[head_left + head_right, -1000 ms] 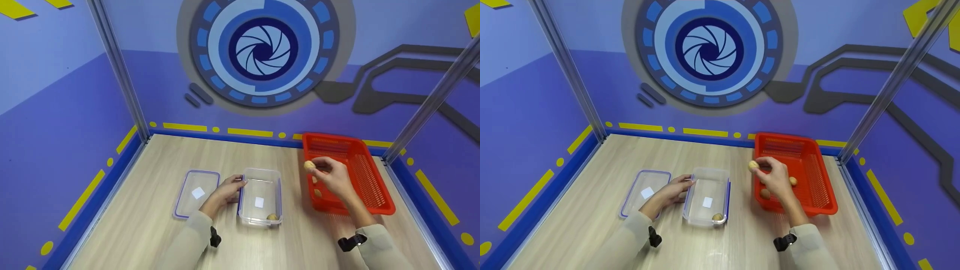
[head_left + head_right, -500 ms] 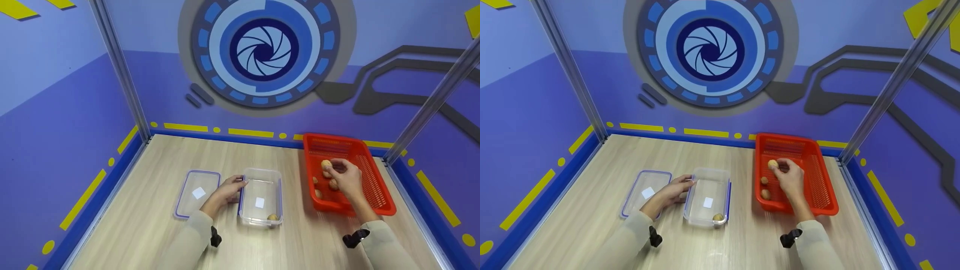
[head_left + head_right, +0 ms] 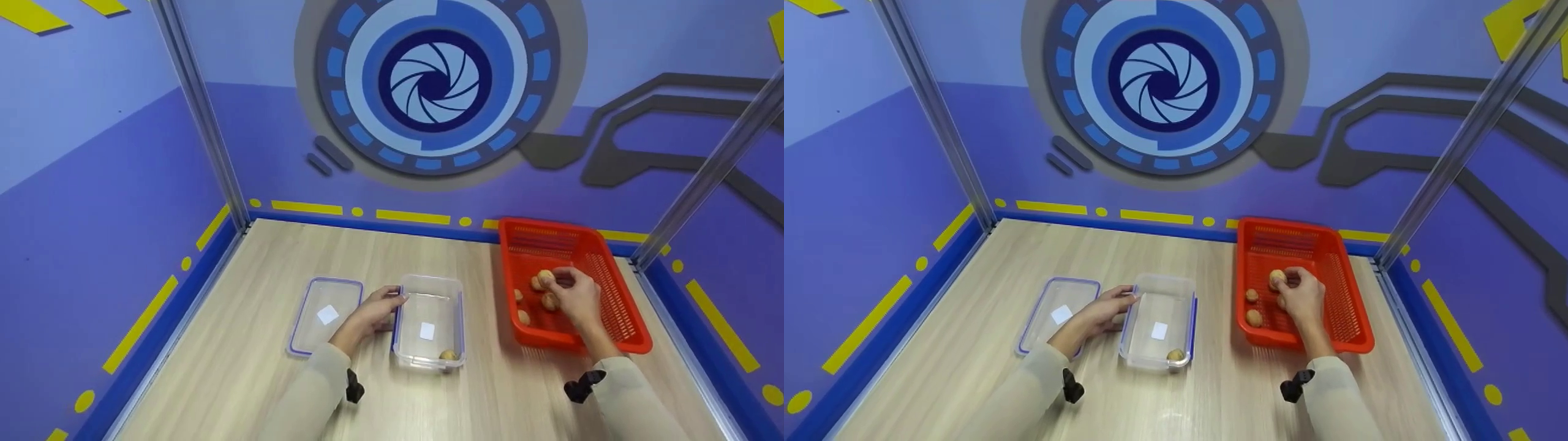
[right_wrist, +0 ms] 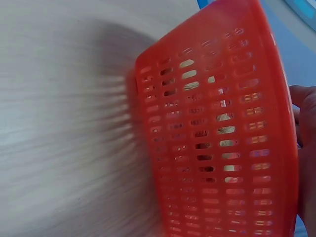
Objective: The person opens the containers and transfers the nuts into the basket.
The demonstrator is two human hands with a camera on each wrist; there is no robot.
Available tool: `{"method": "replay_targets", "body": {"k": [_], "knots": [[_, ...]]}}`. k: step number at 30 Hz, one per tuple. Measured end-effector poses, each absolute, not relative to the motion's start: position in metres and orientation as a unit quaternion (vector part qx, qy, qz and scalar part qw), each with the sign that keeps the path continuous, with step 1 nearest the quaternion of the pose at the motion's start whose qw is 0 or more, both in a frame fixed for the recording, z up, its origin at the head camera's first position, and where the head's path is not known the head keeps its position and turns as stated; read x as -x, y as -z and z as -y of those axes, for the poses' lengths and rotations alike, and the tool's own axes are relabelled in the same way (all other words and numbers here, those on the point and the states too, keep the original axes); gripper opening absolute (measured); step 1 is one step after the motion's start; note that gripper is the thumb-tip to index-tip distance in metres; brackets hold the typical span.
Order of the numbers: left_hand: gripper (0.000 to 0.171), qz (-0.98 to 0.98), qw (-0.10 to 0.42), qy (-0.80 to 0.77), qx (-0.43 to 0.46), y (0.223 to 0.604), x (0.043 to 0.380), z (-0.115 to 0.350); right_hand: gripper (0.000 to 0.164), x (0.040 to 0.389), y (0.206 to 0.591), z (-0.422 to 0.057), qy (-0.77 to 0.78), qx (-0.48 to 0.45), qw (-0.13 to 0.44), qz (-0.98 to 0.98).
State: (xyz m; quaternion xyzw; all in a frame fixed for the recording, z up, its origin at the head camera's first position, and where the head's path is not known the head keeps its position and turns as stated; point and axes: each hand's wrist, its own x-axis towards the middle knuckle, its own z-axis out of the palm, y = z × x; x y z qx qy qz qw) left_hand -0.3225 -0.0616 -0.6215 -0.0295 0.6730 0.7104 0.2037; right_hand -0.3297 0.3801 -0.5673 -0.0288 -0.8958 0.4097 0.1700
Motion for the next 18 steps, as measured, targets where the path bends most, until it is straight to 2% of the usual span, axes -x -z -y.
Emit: {"method": "replay_targets", "body": {"k": [18], "knots": [[0.056,-0.67,0.195,-0.716,0.024,0.6251,0.3252,0.0612,0.035,0.3314,0.5702,-0.3827,-0.396,0.041,0.149,0.905]]}}
